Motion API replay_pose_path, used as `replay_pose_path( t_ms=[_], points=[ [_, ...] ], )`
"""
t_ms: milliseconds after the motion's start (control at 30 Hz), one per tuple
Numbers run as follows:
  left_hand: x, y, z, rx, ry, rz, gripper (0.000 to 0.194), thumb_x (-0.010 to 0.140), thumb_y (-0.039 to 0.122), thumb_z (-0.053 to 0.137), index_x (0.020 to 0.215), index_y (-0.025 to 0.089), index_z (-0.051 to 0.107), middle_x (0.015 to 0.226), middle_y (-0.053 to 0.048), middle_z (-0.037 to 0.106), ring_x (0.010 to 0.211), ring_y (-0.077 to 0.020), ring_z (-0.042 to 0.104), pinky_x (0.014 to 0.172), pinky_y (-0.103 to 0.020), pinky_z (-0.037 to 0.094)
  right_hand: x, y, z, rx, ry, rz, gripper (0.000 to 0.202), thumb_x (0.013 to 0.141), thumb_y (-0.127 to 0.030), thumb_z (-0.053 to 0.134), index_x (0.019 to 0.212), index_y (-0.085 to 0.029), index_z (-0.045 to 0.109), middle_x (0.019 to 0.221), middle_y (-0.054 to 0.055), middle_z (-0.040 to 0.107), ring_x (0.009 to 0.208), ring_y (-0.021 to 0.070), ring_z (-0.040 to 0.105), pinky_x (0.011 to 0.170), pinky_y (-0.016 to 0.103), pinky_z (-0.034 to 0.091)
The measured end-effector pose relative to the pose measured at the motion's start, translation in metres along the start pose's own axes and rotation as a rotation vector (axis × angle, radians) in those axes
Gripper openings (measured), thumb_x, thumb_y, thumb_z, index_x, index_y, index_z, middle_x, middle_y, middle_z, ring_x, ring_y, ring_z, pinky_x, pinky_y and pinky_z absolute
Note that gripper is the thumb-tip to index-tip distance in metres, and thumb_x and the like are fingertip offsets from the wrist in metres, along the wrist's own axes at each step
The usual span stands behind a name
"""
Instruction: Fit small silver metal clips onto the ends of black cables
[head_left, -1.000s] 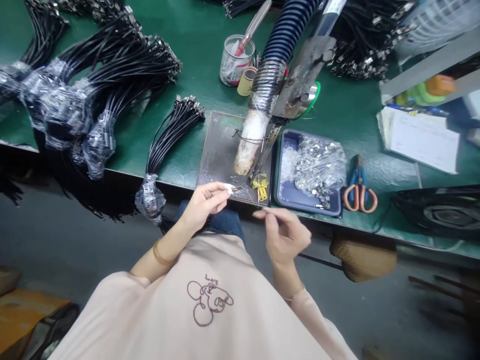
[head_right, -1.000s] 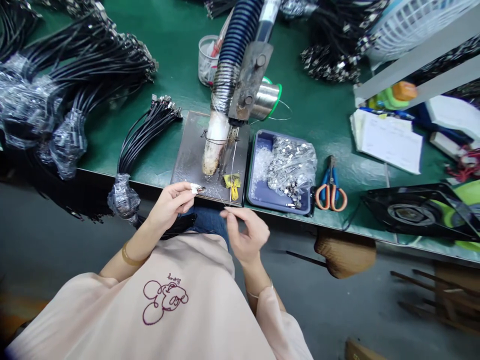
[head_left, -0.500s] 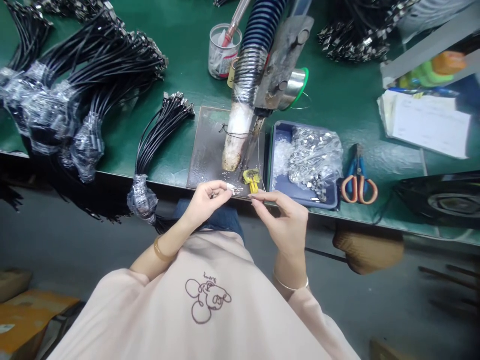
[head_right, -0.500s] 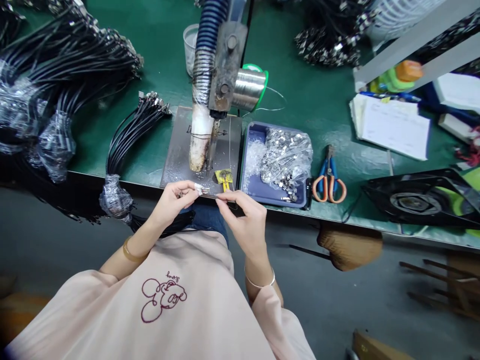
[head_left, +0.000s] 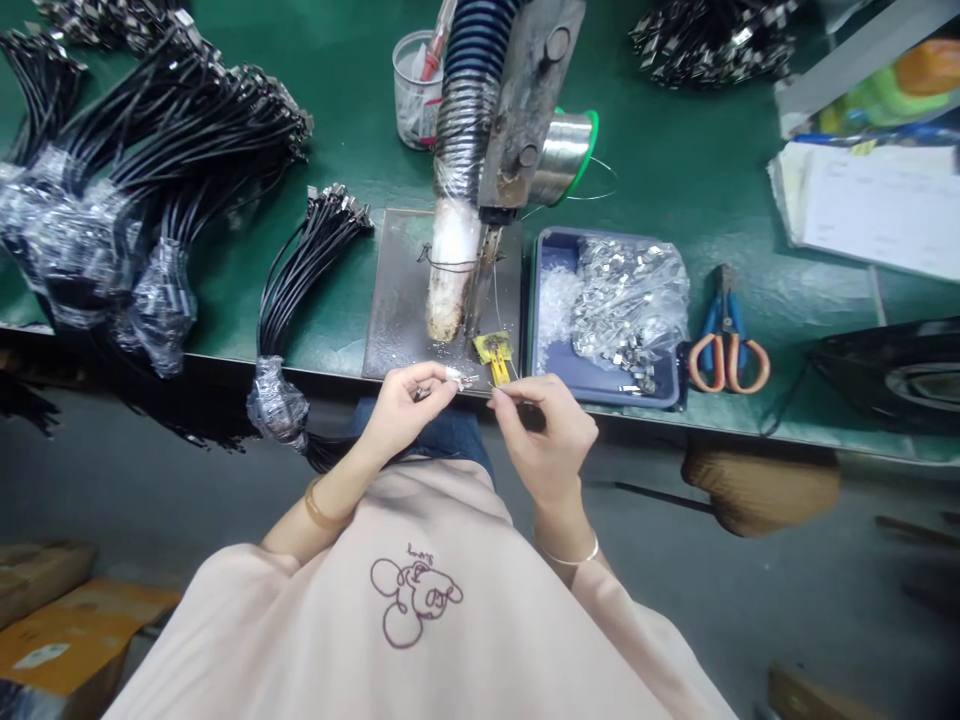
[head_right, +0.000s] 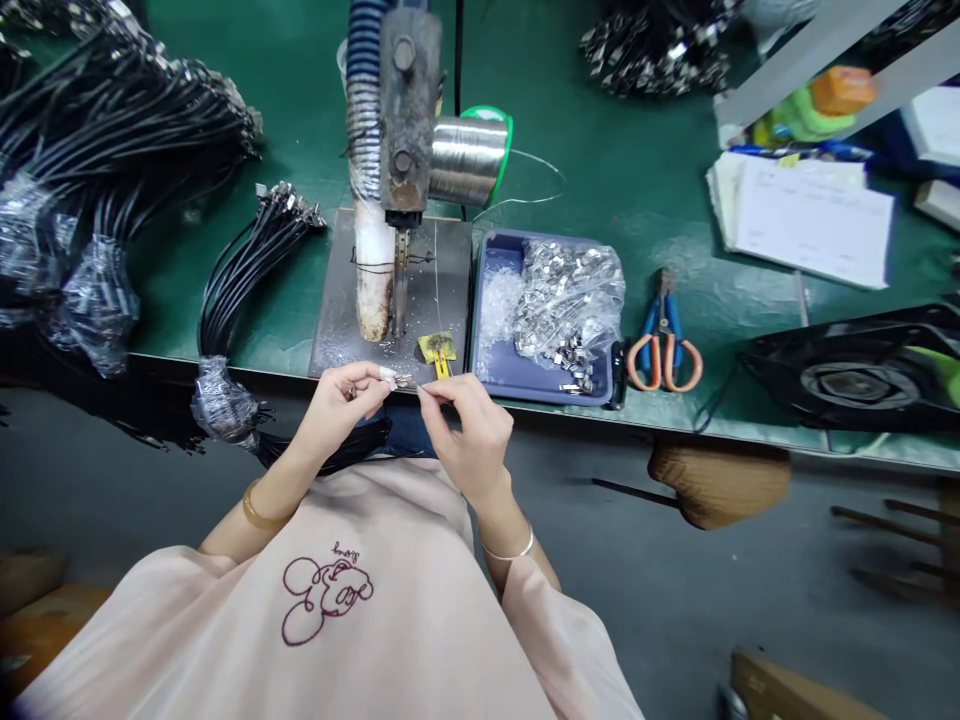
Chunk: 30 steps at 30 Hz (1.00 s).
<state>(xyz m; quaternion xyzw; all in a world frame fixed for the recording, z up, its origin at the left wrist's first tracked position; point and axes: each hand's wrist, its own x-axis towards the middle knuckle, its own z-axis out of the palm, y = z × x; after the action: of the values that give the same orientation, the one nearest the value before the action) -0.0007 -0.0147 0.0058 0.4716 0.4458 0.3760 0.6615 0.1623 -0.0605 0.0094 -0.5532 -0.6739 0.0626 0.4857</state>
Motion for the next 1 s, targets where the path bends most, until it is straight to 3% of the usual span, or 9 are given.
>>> replay_pose_path(
  t_ms=[133, 267, 400, 567, 800, 1000],
  points=[
    [0.003, 0.0, 0.001, 0.034, 0.048, 0.06, 0.026, 0.076, 0.037, 0.077, 0.07, 0.014, 0.067, 0.053, 0.005, 0.047, 0.05, -0.0064, 0.036, 0.051, -0.023, 0.027, 0.001, 0.004, 0.008, -0.013, -0.018, -0.113, 0.017, 0.089, -0.007, 0.068, 0.094, -0.023, 0.064, 0.093, 0.004, 0.079, 0.088, 0.0158, 0.077, 0.079, 0.026, 0.062],
    [0.005, -0.002, 0.001, 0.078, 0.095, 0.104, 0.018, 0.075, 0.031, 0.073, 0.071, 0.014, 0.069, 0.056, 0.004, 0.052, 0.052, -0.0072, 0.04, 0.053, -0.022, 0.031, -0.003, 0.008, 0.016, -0.008, -0.013, -0.142, 0.02, 0.088, -0.003, 0.067, 0.094, -0.022, 0.065, 0.098, 0.006, 0.08, 0.091, 0.0162, 0.078, 0.08, 0.026, 0.062],
    [0.006, -0.003, 0.0, 0.132, 0.123, 0.133, 0.015, 0.076, 0.028, 0.071, 0.071, 0.014, 0.071, 0.057, 0.002, 0.054, 0.054, -0.0083, 0.041, 0.054, -0.023, 0.033, -0.004, 0.009, 0.019, 0.025, 0.009, -0.08, 0.017, 0.089, -0.006, 0.066, 0.091, -0.023, 0.065, 0.097, 0.005, 0.08, 0.091, 0.0175, 0.078, 0.081, 0.03, 0.063],
    [0.008, -0.002, 0.001, 0.15, 0.133, 0.137, 0.015, 0.076, 0.028, 0.07, 0.072, 0.014, 0.073, 0.055, 0.002, 0.053, 0.054, -0.0088, 0.039, 0.054, -0.023, 0.032, -0.002, 0.009, 0.022, 0.01, 0.028, -0.046, 0.013, 0.092, -0.012, 0.065, 0.089, -0.025, 0.067, 0.092, 0.002, 0.079, 0.087, 0.0186, 0.077, 0.08, 0.034, 0.063],
    [0.011, 0.003, 0.004, 0.159, 0.14, 0.171, 0.017, 0.077, 0.027, 0.066, 0.069, 0.013, 0.068, 0.051, 0.006, 0.039, 0.048, -0.0064, 0.03, 0.049, -0.023, 0.023, 0.003, 0.01, 0.028, -0.022, 0.076, -0.072, 0.014, 0.091, -0.011, 0.067, 0.089, -0.025, 0.068, 0.09, 0.002, 0.078, 0.084, 0.0168, 0.076, 0.077, 0.032, 0.062],
    [0.012, 0.006, 0.005, 0.184, 0.145, 0.2, 0.017, 0.08, 0.026, 0.064, 0.069, 0.014, 0.066, 0.052, 0.006, 0.038, 0.049, -0.0063, 0.029, 0.049, -0.023, 0.022, 0.007, 0.01, 0.029, -0.021, 0.076, -0.078, 0.014, 0.091, -0.011, 0.068, 0.088, -0.025, 0.068, 0.09, 0.002, 0.078, 0.084, 0.016, 0.076, 0.076, 0.03, 0.061]
  ],
)
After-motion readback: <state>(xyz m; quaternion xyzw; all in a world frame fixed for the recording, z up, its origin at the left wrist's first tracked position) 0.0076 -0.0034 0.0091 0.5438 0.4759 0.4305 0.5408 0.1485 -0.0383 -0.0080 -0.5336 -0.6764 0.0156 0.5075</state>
